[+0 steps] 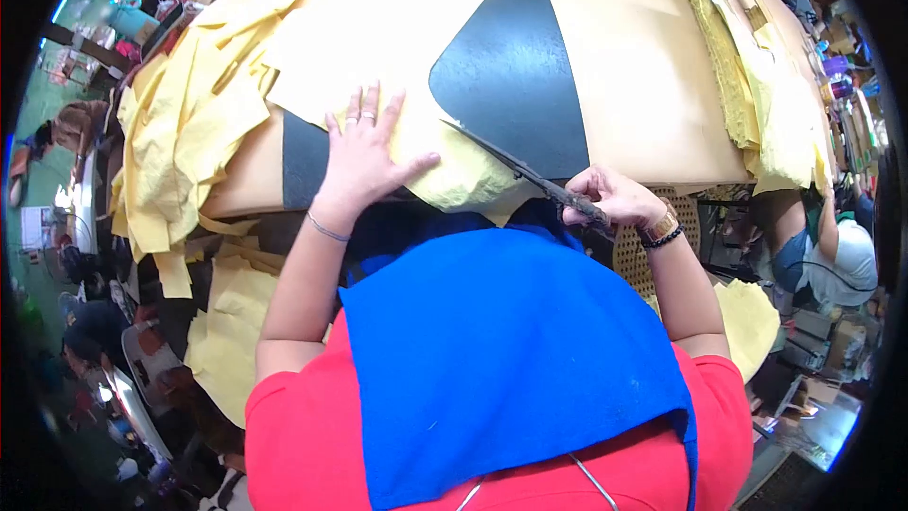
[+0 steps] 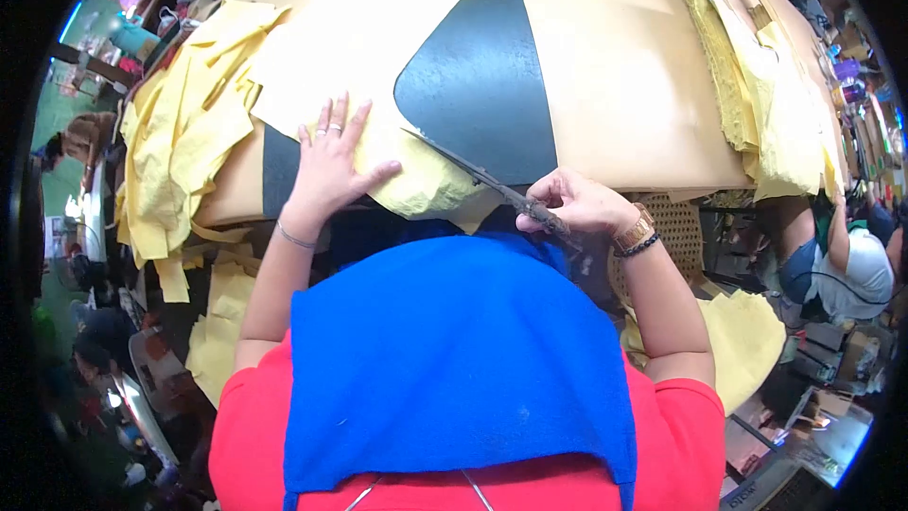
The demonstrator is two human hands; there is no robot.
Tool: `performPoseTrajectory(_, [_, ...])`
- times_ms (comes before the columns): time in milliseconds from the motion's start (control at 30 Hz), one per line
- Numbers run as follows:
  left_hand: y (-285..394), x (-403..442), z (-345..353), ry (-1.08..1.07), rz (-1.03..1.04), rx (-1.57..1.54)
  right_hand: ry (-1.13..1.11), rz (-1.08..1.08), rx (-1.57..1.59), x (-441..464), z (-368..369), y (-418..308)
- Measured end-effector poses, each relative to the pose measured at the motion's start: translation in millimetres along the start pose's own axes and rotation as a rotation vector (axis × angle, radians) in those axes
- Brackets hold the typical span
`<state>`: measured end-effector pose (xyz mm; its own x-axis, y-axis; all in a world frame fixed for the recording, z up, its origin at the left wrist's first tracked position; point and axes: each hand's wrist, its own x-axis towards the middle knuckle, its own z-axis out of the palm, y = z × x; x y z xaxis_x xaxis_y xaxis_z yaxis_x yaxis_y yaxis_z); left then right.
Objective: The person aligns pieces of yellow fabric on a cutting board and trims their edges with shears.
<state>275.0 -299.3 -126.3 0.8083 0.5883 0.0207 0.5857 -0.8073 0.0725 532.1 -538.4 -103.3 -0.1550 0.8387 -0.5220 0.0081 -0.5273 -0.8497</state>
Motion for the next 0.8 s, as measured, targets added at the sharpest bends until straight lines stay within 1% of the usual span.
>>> performPoseTrajectory(100, [1,0,2,-0.002,0.006,-0.013,0.009,0.024,-0.032,3,0,2])
performPoseTrajectory(300, [3,-4,5,0.001,-0.002,-0.041,0.03,0.007,-0.117,-10,3,-4])
performPoseTrajectory(400, [9,-8,6,0.017,0.004,-0.053,0.034,-0.03,-0.053,-10,5,4])
performPoseTrajectory(500, [14,-12,8,0.016,0.011,-0.047,0.016,0.009,-0.056,-5,6,5])
performPoseTrajectory(600, [19,-13,6,0.014,0.005,-0.043,0.006,-0.034,0.041,1,9,8])
performPoseTrajectory(700, [19,-15,9,0.033,-0.004,-0.025,0.025,-0.019,-0.023,-2,7,8])
performPoseTrajectory(800, [19,-16,9,0.046,-0.013,-0.023,0.055,-0.055,-0.095,-8,10,7])
